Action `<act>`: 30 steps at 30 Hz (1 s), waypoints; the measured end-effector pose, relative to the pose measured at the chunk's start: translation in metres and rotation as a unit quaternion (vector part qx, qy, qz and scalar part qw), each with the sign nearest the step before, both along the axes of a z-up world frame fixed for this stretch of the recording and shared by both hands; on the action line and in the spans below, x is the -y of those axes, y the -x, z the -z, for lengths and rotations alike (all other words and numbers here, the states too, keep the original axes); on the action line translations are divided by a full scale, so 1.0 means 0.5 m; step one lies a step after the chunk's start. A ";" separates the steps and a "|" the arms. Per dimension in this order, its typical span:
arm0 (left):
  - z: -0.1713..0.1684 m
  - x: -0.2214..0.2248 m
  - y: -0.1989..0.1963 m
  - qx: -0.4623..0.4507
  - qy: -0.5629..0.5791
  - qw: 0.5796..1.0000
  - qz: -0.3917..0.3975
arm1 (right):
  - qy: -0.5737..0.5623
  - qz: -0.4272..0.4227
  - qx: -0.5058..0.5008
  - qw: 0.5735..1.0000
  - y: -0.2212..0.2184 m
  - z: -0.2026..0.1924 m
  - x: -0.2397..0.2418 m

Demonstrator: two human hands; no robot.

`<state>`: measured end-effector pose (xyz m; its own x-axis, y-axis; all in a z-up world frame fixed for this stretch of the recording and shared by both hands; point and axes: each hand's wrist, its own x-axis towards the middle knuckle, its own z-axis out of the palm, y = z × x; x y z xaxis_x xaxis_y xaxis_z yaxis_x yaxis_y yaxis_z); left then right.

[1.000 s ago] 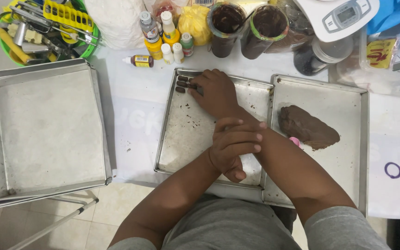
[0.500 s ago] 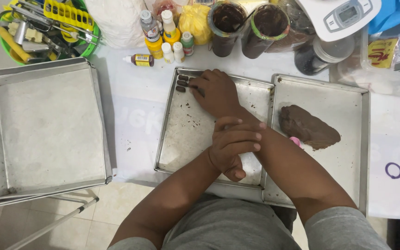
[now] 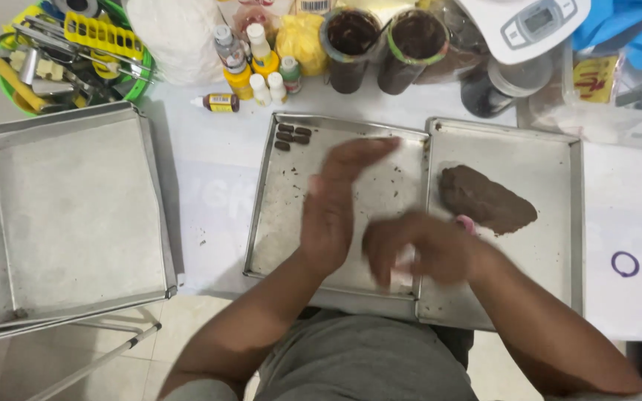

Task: Shaping small pieces of dough into cylinders and arranging them on a baking tray

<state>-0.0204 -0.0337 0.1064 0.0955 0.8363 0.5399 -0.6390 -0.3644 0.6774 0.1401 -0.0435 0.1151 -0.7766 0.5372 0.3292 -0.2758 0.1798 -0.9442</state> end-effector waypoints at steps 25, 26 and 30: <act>-0.085 0.205 -0.043 -0.068 -0.044 0.997 -0.003 | -0.278 -0.087 0.277 0.916 0.018 -0.016 0.238; -0.080 0.195 -0.048 -0.063 -0.004 0.998 -0.004 | -0.276 0.006 0.226 0.934 0.020 -0.018 0.232; -0.052 0.147 -0.075 0.007 0.050 0.997 -0.064 | -0.209 0.153 0.125 0.958 0.040 -0.098 0.186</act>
<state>0.0173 -0.1074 0.1324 -0.0218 0.8910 0.4535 -0.6012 -0.3741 0.7061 0.1199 -0.1363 0.1640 -0.6867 0.6132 0.3904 0.0745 0.5936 -0.8013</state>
